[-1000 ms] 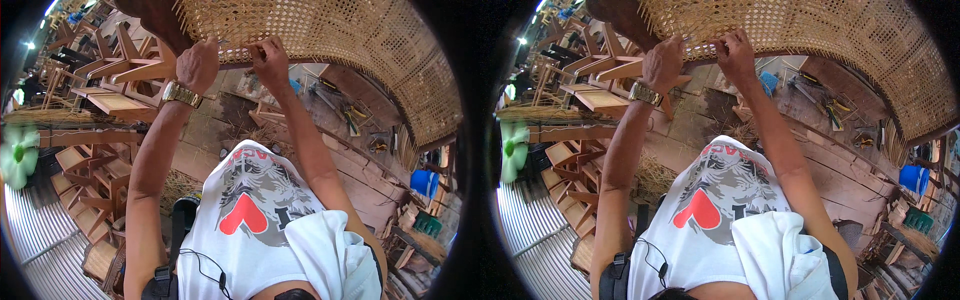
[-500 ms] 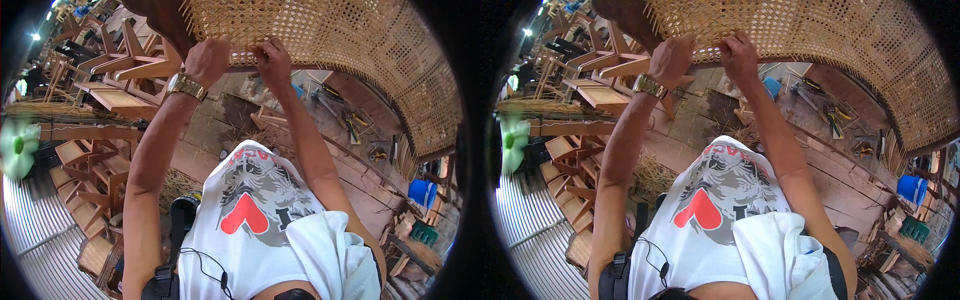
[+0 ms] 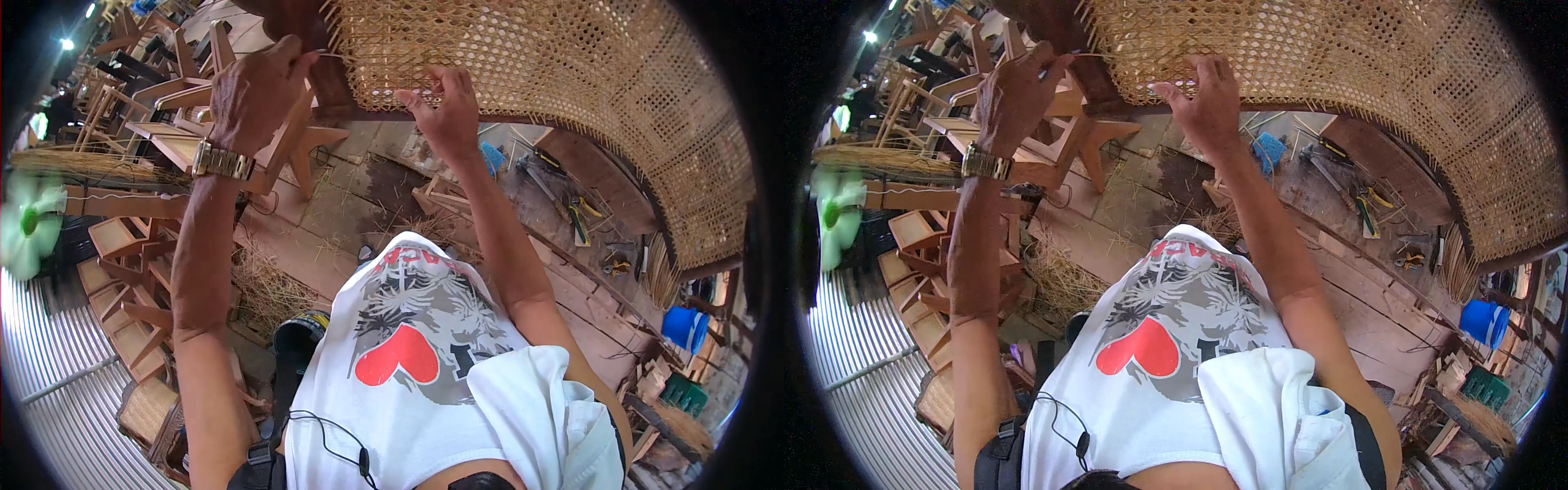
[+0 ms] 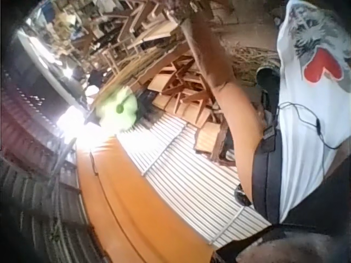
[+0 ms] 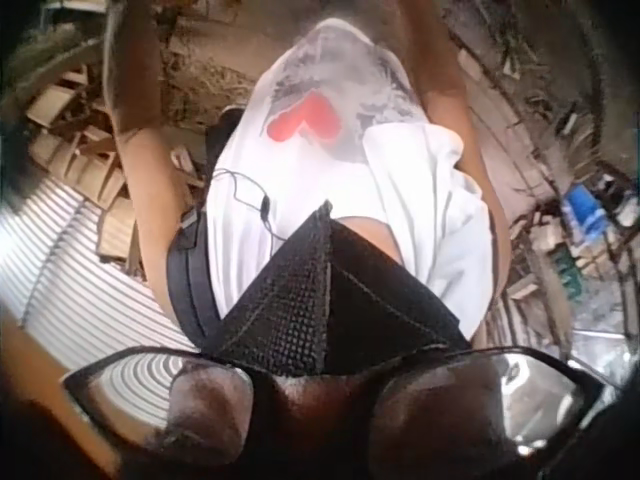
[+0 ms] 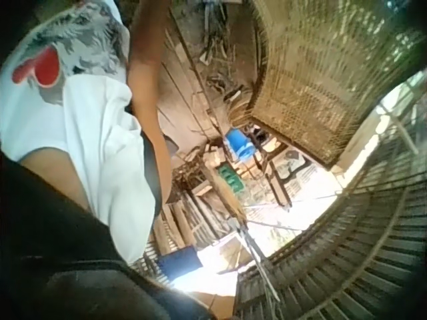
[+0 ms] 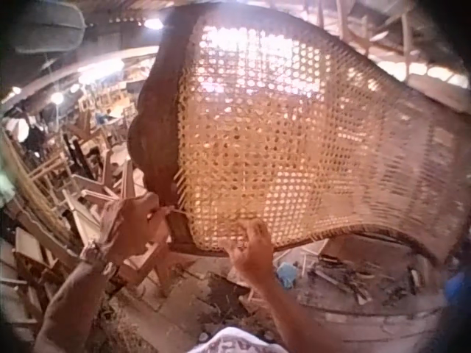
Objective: Weaving and repairing the rattan seat of a wooden chair using thin strips of material and various hand tools.
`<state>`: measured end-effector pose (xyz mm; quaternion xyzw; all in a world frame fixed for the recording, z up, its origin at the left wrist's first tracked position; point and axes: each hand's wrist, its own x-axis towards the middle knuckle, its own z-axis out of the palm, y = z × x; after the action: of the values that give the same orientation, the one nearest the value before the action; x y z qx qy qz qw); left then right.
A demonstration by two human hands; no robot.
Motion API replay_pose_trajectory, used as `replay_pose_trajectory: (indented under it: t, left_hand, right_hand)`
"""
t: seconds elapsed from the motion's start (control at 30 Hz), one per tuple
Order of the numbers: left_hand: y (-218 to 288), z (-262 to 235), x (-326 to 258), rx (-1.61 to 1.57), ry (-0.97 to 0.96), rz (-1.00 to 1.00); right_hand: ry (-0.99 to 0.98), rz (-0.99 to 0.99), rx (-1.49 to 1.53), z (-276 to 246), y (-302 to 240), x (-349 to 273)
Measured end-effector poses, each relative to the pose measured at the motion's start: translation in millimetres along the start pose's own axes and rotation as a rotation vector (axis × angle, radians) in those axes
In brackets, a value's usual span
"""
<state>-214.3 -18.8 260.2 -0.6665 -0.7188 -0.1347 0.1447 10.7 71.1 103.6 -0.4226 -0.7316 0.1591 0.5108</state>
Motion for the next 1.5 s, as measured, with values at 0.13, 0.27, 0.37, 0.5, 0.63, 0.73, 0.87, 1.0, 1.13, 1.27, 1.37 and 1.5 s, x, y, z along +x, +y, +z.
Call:
replay_pose_trajectory:
  t: [0.13, 0.27, 0.37, 0.5, 0.63, 0.73, 0.87, 1.0, 1.13, 1.27, 1.37, 1.5]
  left_hand:
    - [22, -6, -10, -0.114, 0.100, 0.225]
    - [38, 19, -4, -0.306, 0.151, 0.278]
    - [40, 50, -4, -0.313, -0.061, 0.142]
    - [46, 82, -4, -0.277, -0.123, 0.099]
    - [57, 82, 1, -0.114, -0.100, 0.127]
    - [64, 73, 5, -0.035, -0.133, 0.190]
    - [63, 71, 9, -0.077, -0.175, 0.269]
    - [57, 77, 15, -0.059, -0.181, 0.167]
    - [53, 79, 16, -0.224, -0.156, 0.110]
    - [61, 81, 20, -0.079, -0.158, 0.087]
    - [43, 63, 23, -0.027, -0.188, 0.043]
    - [-52, -4, 24, 0.170, 0.227, 0.120]
  right_hand:
    - [-0.137, -0.013, 0.698, -4, -13, 18]
    - [-0.266, 0.077, 0.757, -14, -1, 21]
    - [-0.075, -0.035, 0.418, -17, 14, 14]
    - [0.000, -0.089, 0.046, -13, 26, 8]
    - [0.083, -0.215, 0.014, -11, 29, 8]
    - [0.082, -0.196, 0.028, -14, 30, 7]
    - [0.065, -0.210, 0.014, -13, 30, 9]
    - [0.093, -0.276, -0.085, 4, 21, 17]
    - [0.144, -0.254, -0.095, 20, 12, 9]
    - [0.147, -0.200, -0.100, 24, 11, 3]
    - [0.091, -0.245, -0.139, 15, 17, -1]
    - [-0.141, -0.295, -0.130, -15, 26, -18]
